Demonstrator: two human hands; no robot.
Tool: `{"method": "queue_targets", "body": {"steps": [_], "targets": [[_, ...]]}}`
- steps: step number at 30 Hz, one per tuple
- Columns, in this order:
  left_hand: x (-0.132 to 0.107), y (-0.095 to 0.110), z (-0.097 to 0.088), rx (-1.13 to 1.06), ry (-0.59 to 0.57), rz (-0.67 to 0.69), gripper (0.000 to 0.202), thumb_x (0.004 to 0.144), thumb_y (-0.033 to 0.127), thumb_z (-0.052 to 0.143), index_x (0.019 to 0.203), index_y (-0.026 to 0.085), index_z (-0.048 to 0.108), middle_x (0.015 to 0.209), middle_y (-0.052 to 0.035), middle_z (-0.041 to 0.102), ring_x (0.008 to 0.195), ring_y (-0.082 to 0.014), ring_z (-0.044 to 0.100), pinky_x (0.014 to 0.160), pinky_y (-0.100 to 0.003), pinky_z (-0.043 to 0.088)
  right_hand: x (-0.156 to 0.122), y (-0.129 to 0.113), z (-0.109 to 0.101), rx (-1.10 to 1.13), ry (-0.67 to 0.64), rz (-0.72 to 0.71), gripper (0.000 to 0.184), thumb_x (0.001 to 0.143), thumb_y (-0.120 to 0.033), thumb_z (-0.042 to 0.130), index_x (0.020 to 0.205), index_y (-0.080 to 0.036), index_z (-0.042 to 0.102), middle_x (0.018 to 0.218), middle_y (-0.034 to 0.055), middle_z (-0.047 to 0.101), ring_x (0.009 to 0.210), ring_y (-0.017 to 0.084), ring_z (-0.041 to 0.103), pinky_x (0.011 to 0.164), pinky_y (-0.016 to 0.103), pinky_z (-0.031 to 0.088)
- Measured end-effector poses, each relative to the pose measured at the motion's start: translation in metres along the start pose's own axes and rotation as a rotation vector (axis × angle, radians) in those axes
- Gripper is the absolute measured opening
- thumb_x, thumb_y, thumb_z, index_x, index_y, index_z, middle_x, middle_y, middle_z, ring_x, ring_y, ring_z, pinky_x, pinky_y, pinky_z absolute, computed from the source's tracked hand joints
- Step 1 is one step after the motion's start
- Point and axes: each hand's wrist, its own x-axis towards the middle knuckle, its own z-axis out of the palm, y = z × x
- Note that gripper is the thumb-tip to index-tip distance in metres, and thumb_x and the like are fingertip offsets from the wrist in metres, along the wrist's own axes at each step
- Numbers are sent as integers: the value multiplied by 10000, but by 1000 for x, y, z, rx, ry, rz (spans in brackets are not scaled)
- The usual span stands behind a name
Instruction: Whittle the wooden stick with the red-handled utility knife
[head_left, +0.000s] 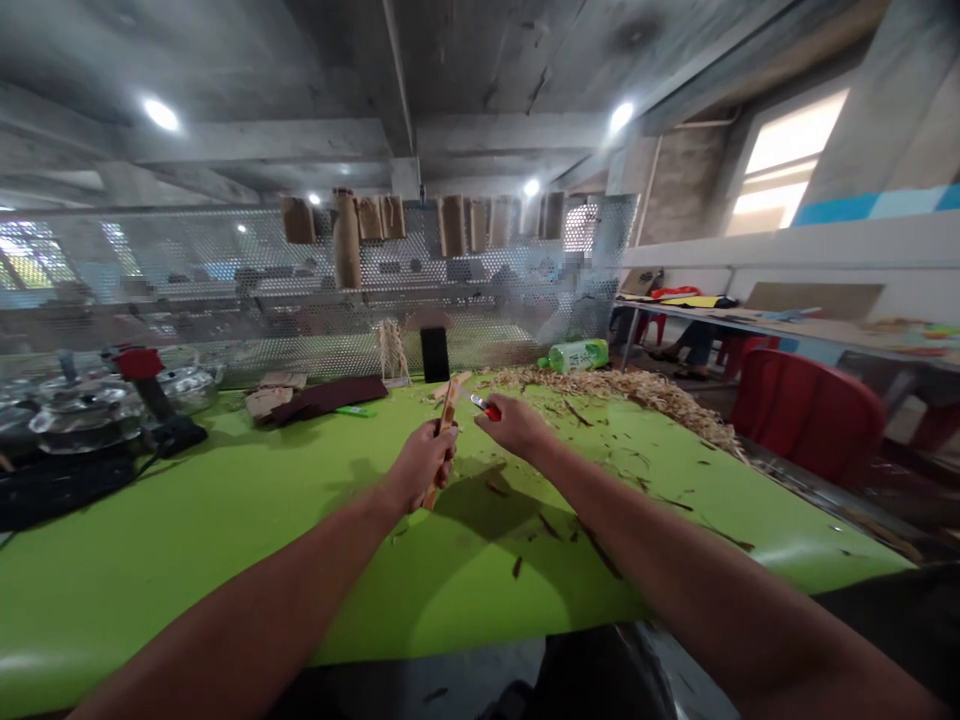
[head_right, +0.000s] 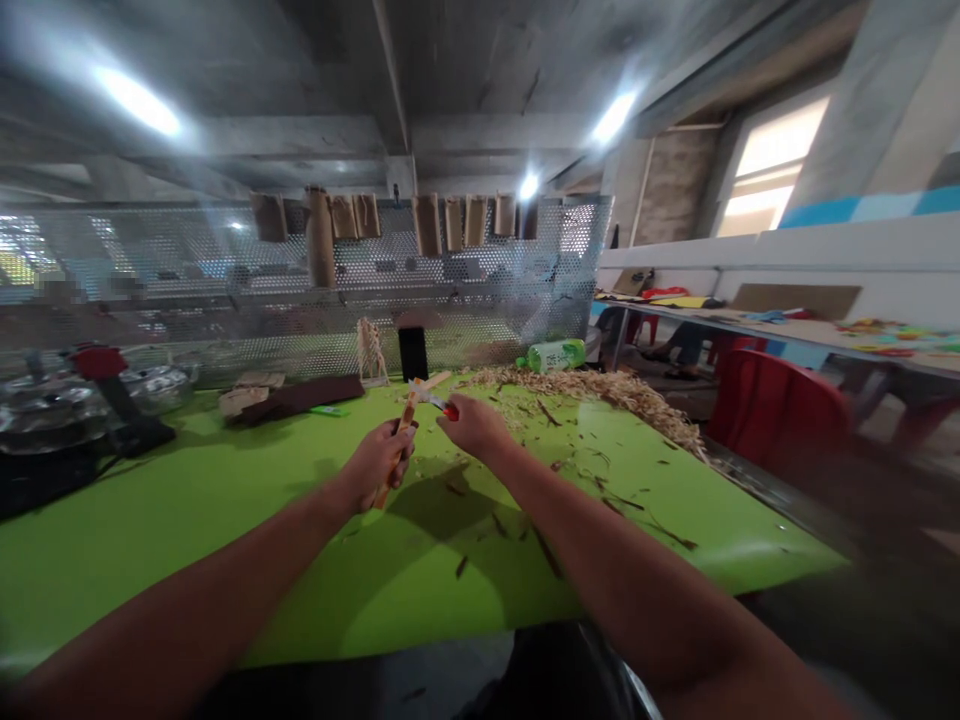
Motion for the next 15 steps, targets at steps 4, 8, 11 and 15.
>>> {"method": "queue_targets", "body": {"steps": [4, 8, 11, 15], "targets": [[-2, 2, 2, 33, -15, 0, 205, 881, 372, 535, 825, 210, 422, 644, 81, 447, 359, -26, 338, 327, -168, 282, -5, -8, -1, -228, -115, 66, 454, 868, -617, 487, 856, -202, 671, 790, 87, 684, 699, 196, 599, 603, 272, 356], [-4, 3, 5, 85, -7, -13, 194, 903, 369, 505, 831, 219, 406, 615, 91, 417, 351, -31, 311, 327, -167, 265, -9, -19, -1, -317, -140, 78, 414, 933, -482, 420, 983, -195, 715, 902, 141, 726, 802, 238, 663, 687, 302, 426], [-7, 4, 10, 137, 9, -21, 187, 928, 371, 468, 841, 223, 396, 587, 100, 384, 350, -40, 295, 326, -169, 264, -10, -23, -1, -361, -135, 45, 380, 939, -367, 401, 1014, -176, 722, 918, 159, 733, 831, 245, 683, 721, 310, 452], [-12, 8, 16, 171, 20, -53, 178, 952, 357, 426, 844, 220, 393, 597, 95, 383, 376, -46, 303, 342, -169, 286, -7, -21, -1, -409, -157, 46, 358, 916, -311, 407, 995, -178, 730, 908, 149, 739, 816, 243, 701, 718, 309, 484]]}}
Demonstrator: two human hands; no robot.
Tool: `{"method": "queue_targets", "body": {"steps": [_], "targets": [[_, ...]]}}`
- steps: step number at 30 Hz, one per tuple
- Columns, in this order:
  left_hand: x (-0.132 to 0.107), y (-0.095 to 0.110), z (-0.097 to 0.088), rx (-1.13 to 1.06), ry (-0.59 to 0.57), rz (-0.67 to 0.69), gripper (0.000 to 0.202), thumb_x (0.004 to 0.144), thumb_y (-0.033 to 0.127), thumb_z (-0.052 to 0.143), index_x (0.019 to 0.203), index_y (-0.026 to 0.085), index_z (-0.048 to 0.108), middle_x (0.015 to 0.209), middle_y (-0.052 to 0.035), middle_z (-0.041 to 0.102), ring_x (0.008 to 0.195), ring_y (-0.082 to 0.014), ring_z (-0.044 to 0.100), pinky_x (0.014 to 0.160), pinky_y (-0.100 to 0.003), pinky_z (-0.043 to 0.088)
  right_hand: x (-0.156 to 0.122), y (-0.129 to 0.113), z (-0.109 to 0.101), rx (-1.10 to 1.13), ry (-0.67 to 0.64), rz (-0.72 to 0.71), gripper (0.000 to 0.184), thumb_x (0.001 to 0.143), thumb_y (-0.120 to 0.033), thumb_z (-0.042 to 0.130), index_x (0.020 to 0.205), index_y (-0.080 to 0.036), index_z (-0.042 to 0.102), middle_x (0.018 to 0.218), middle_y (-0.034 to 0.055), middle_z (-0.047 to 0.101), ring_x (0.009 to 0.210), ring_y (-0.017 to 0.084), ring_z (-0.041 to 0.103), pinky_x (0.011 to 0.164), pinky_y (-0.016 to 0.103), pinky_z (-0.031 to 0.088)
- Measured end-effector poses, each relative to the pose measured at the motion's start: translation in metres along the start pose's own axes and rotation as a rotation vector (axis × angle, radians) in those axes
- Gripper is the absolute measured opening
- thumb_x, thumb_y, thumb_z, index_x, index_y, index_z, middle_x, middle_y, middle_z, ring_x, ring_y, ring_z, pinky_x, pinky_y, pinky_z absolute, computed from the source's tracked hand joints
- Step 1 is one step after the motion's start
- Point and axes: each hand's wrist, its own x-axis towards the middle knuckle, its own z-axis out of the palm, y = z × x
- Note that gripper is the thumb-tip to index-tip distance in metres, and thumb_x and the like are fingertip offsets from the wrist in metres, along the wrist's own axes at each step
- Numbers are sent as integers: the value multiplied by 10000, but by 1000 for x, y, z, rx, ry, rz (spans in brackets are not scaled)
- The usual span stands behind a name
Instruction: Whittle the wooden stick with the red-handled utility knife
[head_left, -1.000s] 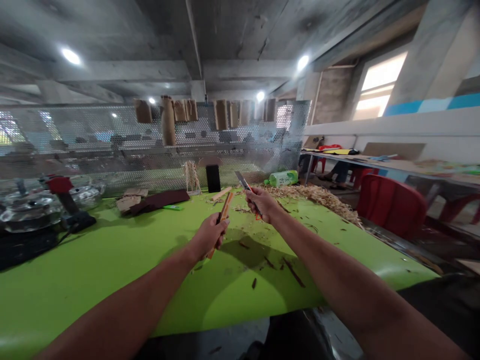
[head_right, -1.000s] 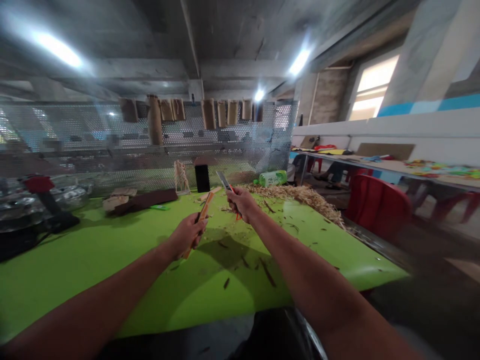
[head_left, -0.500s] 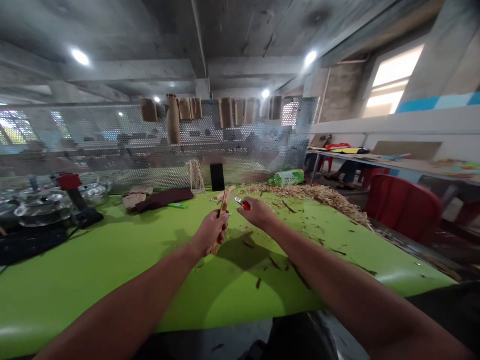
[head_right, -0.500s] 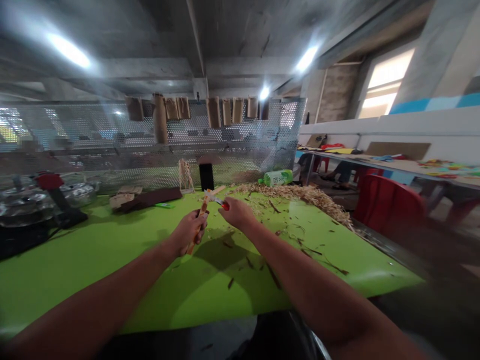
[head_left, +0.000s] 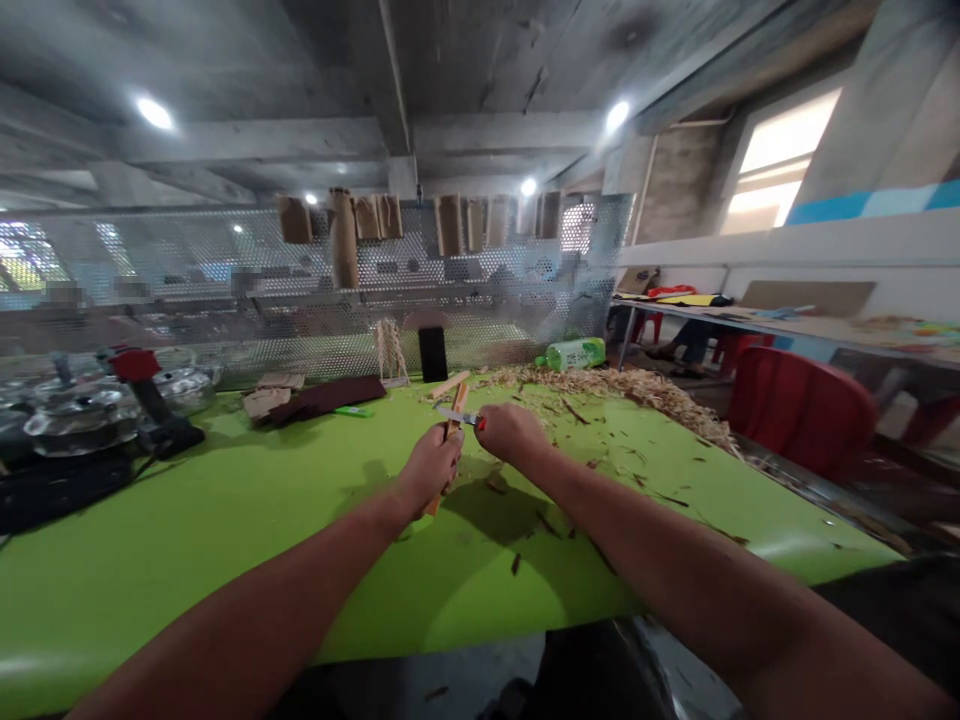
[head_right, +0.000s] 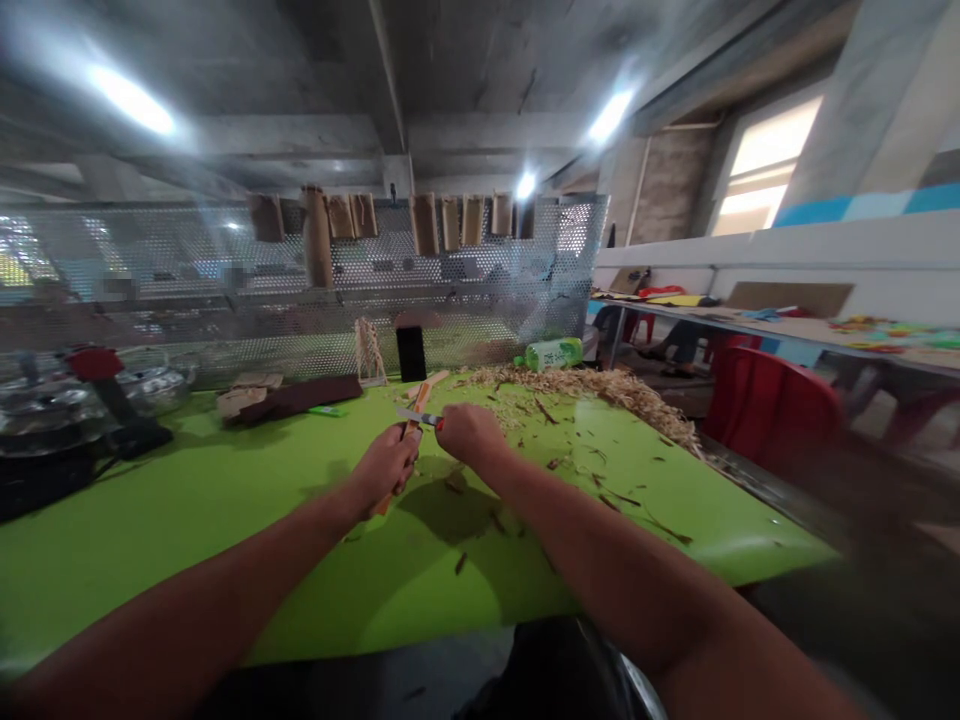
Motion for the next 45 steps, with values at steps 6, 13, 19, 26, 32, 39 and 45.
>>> {"method": "queue_targets", "body": {"steps": [6, 13, 19, 26, 32, 39, 45], "targets": [[1, 5, 0, 57, 30, -2, 164, 947, 329, 431, 832, 225, 377, 600, 95, 376, 383, -51, 314, 356, -175, 286, 7, -1, 5, -22, 35, -14, 367, 924, -304, 405, 1012, -175, 737, 938, 161, 741, 888, 257, 706, 765, 319, 503], [-20, 4, 12, 112, -111, 2, 189, 954, 389, 443, 939, 200, 457, 616, 81, 413, 400, -55, 307, 374, -183, 307, 32, 60, 2, 121, -57, 321, 363, 903, -254, 448, 1071, -124, 742, 1033, 205, 725, 957, 279, 698, 752, 301, 501], [-12, 0, 8, 1, -72, -29, 175, 961, 373, 421, 905, 207, 425, 634, 78, 420, 407, -53, 309, 371, -176, 305, 36, 87, -3, 185, 37, 460, 413, 909, -303, 433, 1152, -143, 727, 1026, 194, 722, 948, 276, 685, 752, 301, 484], [4, -2, -4, -24, 25, -25, 182, 952, 346, 426, 827, 222, 380, 586, 95, 383, 373, -50, 293, 359, -183, 284, 11, 15, 3, 96, 24, 85, 361, 894, -357, 446, 1016, -206, 751, 955, 116, 747, 851, 217, 682, 723, 265, 456], [-1, 1, 2, 18, 40, 2, 174, 949, 317, 421, 810, 225, 370, 586, 95, 385, 359, -51, 307, 345, -189, 280, 6, 8, 2, 26, -21, 24, 356, 905, -311, 427, 1027, -208, 745, 971, 124, 747, 876, 222, 692, 769, 287, 474], [-5, 8, 3, 70, 13, -37, 158, 954, 301, 408, 819, 224, 379, 593, 90, 392, 381, -56, 313, 354, -187, 285, 13, 15, 6, -24, -2, 17, 401, 939, -338, 389, 1034, -177, 744, 968, 159, 743, 898, 241, 703, 797, 306, 496], [-8, 12, 2, 90, -1, -62, 152, 965, 310, 397, 845, 218, 389, 599, 85, 394, 396, -58, 314, 367, -183, 290, 25, 21, 9, -1, 4, 38, 405, 932, -368, 408, 1059, -179, 743, 1004, 167, 739, 955, 265, 699, 815, 330, 507]]}}
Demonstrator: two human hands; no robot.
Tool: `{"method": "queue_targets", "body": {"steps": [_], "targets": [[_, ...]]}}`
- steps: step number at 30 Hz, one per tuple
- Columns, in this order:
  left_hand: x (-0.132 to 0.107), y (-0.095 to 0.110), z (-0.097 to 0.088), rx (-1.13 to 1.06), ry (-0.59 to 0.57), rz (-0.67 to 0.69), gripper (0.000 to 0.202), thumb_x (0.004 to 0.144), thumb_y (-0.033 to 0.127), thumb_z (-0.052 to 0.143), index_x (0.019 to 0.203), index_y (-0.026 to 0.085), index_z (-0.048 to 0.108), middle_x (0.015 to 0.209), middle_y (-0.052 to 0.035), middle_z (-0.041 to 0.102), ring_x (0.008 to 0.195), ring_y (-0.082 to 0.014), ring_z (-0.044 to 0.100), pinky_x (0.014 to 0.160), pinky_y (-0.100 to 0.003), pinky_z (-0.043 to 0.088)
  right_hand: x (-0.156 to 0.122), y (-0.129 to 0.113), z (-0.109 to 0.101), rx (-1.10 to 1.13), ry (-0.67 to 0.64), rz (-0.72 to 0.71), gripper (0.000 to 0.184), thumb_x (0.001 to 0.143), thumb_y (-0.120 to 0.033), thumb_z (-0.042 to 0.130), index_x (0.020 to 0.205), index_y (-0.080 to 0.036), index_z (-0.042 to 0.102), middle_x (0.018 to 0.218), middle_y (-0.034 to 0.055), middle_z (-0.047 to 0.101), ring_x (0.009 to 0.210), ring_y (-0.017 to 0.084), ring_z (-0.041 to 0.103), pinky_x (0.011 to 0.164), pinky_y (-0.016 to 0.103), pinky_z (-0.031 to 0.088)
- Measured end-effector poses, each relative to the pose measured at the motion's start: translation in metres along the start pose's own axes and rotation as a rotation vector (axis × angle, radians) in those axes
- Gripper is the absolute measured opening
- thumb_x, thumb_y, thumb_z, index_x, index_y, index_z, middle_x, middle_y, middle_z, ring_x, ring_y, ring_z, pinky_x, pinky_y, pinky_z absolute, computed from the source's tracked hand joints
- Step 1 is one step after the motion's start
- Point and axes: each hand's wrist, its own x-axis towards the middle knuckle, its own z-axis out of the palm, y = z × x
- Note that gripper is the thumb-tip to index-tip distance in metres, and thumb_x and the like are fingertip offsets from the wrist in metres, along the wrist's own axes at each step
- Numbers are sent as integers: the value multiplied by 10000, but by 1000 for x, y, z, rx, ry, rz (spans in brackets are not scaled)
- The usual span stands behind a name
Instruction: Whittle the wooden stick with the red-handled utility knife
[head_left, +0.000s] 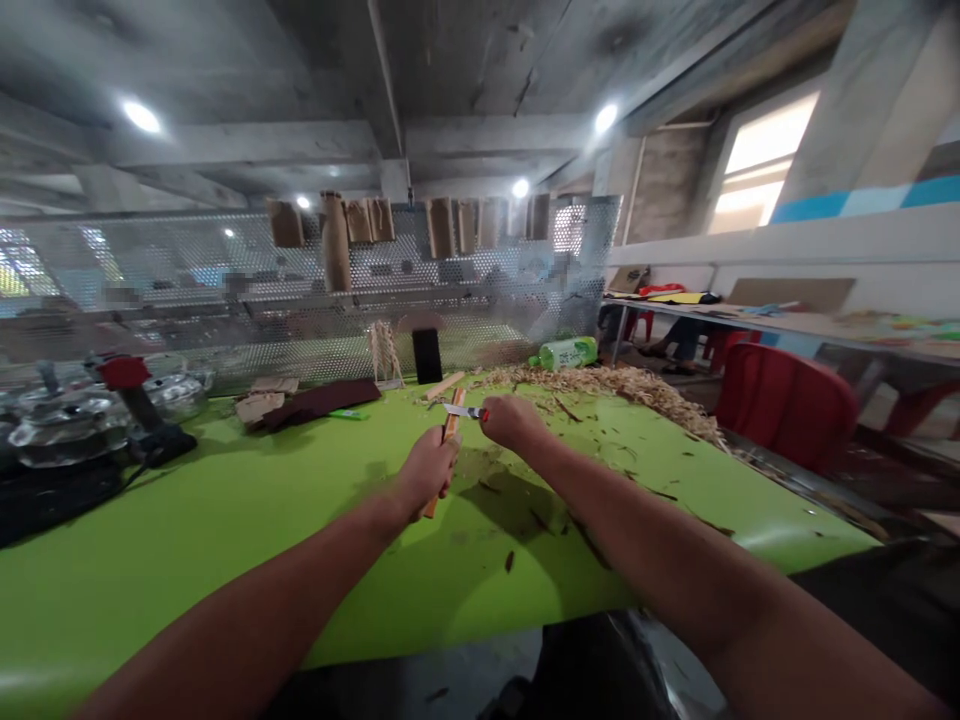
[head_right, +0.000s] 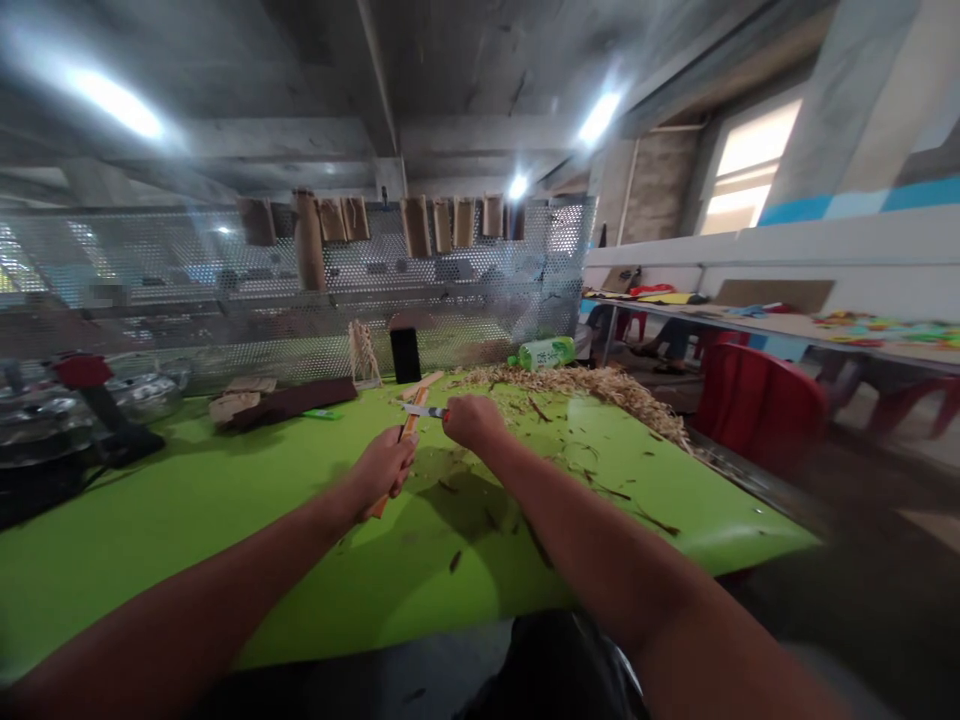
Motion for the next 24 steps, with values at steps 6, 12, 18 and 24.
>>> {"method": "queue_targets", "body": {"steps": [6, 12, 18, 24], "targets": [[-16, -4, 9, 36, -163, 65, 223, 952, 406, 459, 1006, 191, 481, 624, 70, 441, 408, -60, 325, 374, -186, 316, 16, 71, -9, 132, -104, 416, 402, 898, -249, 431, 1135, -101, 721, 1072, 242, 707, 966, 307, 699, 719, 342, 518], [5, -18, 0, -32, -75, 48, 175, 962, 376, 422, 932, 203, 427, 642, 78, 426, 404, -47, 310, 366, -170, 315, 14, 63, -8, 210, 22, 389, 397, 889, -297, 445, 1106, -144, 741, 988, 186, 728, 913, 267, 697, 717, 288, 487], [14, -21, -4, -35, 16, 75, 167, 945, 370, 439, 903, 210, 418, 638, 81, 414, 388, -47, 321, 356, -174, 298, -5, 4, -2, 119, 12, 86, 354, 873, -351, 464, 1025, -210, 750, 965, 130, 746, 880, 242, 691, 736, 282, 468], [18, -27, -1, 14, 22, 105, 161, 941, 374, 429, 891, 221, 420, 607, 83, 405, 378, -63, 320, 355, -183, 296, -15, -7, -5, 35, -11, -19, 362, 906, -324, 423, 997, -204, 752, 950, 131, 747, 862, 243, 698, 741, 295, 479]]}}
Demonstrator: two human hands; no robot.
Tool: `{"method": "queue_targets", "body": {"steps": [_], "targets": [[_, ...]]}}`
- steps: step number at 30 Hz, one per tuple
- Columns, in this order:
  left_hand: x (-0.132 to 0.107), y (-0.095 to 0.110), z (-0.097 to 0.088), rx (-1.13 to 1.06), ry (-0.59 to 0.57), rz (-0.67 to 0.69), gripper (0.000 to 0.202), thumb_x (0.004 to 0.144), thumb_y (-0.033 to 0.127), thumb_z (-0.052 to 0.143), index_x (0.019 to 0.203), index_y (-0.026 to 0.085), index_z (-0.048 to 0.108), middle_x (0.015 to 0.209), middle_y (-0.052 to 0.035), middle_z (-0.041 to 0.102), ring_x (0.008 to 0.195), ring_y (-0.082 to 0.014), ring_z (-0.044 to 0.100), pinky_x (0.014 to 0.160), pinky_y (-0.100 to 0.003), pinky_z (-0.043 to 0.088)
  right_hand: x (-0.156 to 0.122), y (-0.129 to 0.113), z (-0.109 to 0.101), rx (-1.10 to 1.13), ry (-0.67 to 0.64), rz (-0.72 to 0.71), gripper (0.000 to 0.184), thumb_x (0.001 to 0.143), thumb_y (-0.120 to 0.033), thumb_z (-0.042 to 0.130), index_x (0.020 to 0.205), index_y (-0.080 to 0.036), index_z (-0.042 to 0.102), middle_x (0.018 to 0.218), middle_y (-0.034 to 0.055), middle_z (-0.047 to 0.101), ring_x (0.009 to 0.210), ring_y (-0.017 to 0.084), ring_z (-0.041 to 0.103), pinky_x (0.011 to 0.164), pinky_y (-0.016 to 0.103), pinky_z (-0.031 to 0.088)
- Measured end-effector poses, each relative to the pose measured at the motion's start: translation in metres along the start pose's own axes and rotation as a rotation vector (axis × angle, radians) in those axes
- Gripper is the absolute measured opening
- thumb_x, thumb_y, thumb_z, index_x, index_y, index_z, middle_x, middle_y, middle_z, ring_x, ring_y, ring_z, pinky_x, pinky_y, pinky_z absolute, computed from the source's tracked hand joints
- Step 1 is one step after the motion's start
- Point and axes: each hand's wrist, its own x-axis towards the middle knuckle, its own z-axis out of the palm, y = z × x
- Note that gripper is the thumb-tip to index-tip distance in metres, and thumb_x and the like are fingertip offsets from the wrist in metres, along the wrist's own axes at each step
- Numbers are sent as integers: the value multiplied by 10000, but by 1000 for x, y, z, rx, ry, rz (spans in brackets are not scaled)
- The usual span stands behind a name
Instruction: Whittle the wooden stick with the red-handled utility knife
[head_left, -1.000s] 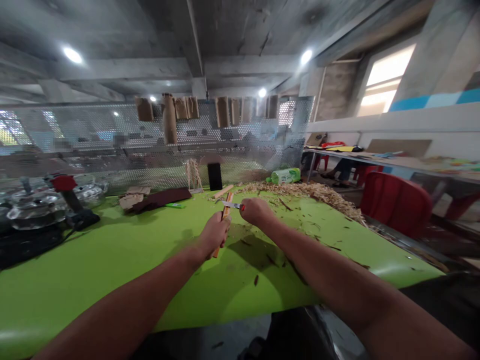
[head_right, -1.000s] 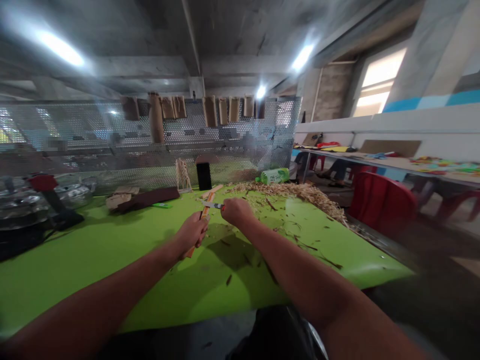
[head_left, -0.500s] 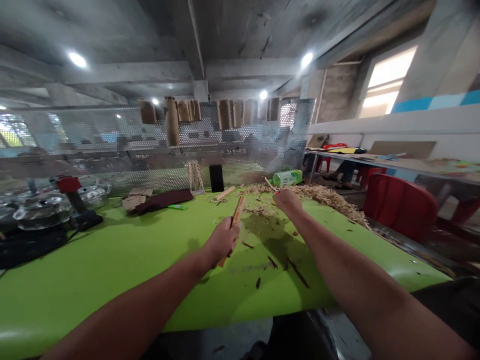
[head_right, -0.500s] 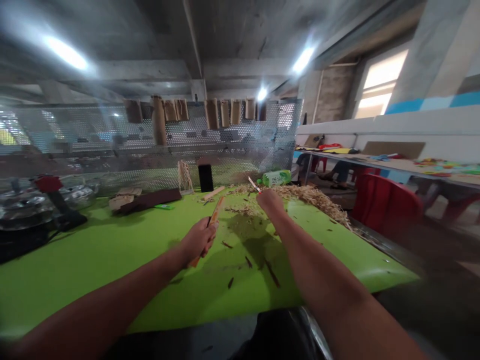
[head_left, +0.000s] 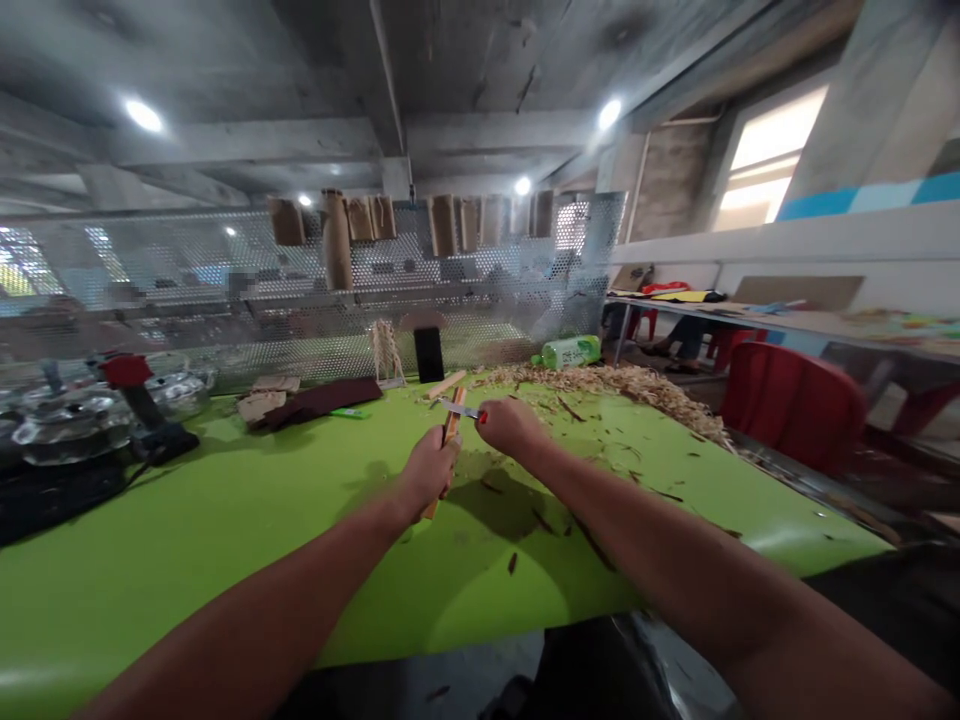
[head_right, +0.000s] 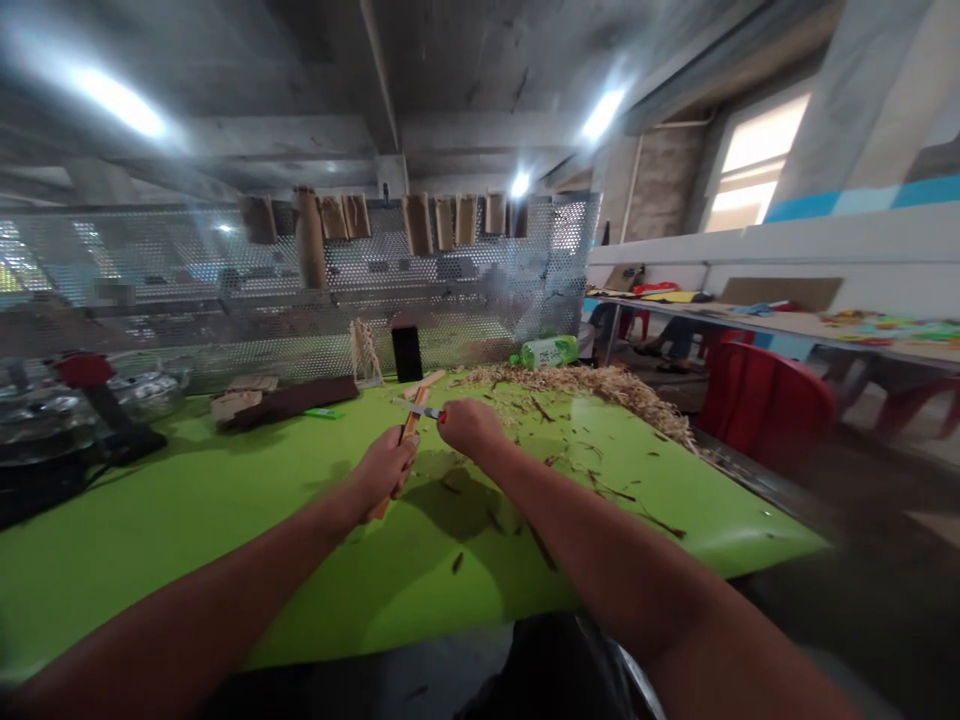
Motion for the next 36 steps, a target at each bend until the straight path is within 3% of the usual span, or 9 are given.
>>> {"method": "queue_targets", "body": {"steps": [8, 12, 15, 17, 21, 26, 30, 36], "targets": [[-6, 9, 0, 45, 0, -53, 168, 945, 375, 434, 948, 212, 474, 620, 67, 429, 405, -75, 331, 380, -195, 300, 12, 3, 5, 8, 27, 40, 368, 917, -338, 437, 1054, -191, 745, 1001, 156, 742, 950, 249, 693, 800, 297, 488], [-24, 20, 8, 73, -71, -12, 211, 935, 395, 480, 985, 193, 512, 654, 47, 463, 448, -78, 349, 407, -197, 315, 26, 48, 1, 147, -79, 377, 343, 889, -295, 481, 1056, -154, 746, 1054, 181, 728, 972, 278, 695, 743, 300, 500], [-31, 25, 12, 48, -157, 15, 227, 937, 405, 481, 1000, 188, 505, 639, 59, 442, 438, -69, 332, 405, -191, 314, 29, 88, -6, 140, -57, 493, 383, 883, -226, 439, 1106, -92, 720, 1068, 224, 710, 971, 313, 693, 705, 323, 498], [-27, 24, 10, -8, -155, -23, 205, 952, 394, 445, 978, 192, 475, 636, 68, 430, 421, -62, 316, 395, -186, 321, 28, 95, -9, 149, -12, 511, 406, 886, -242, 427, 1140, -100, 709, 1057, 214, 712, 959, 296, 693, 699, 303, 485], [-9, 11, -2, -122, -77, -79, 194, 956, 390, 431, 896, 206, 420, 630, 82, 420, 392, -44, 297, 379, -171, 312, 23, 60, -5, 183, 48, 312, 388, 883, -310, 447, 1098, -167, 737, 995, 151, 736, 888, 242, 691, 687, 260, 449], [2, -1, -7, -152, -38, -26, 278, 949, 469, 430, 842, 213, 409, 634, 79, 427, 378, -39, 331, 360, -171, 295, 8, 9, 2, 83, 26, 35, 363, 894, -364, 455, 1010, -200, 757, 949, 113, 750, 836, 215, 679, 697, 252, 435], [-1, 4, -3, -163, -42, -26, 274, 955, 459, 419, 832, 215, 403, 637, 80, 424, 367, -36, 320, 350, -174, 280, -1, -3, 1, 25, -5, -16, 356, 906, -332, 438, 1017, -219, 756, 950, 111, 755, 845, 208, 685, 732, 254, 451], [-9, 18, 0, -99, -18, -90, 195, 965, 371, 400, 851, 214, 420, 602, 88, 404, 361, -45, 311, 349, -181, 271, 2, 1, 0, -22, 11, -8, 353, 908, -317, 442, 1036, -194, 747, 952, 139, 748, 880, 237, 699, 755, 279, 480]]}}
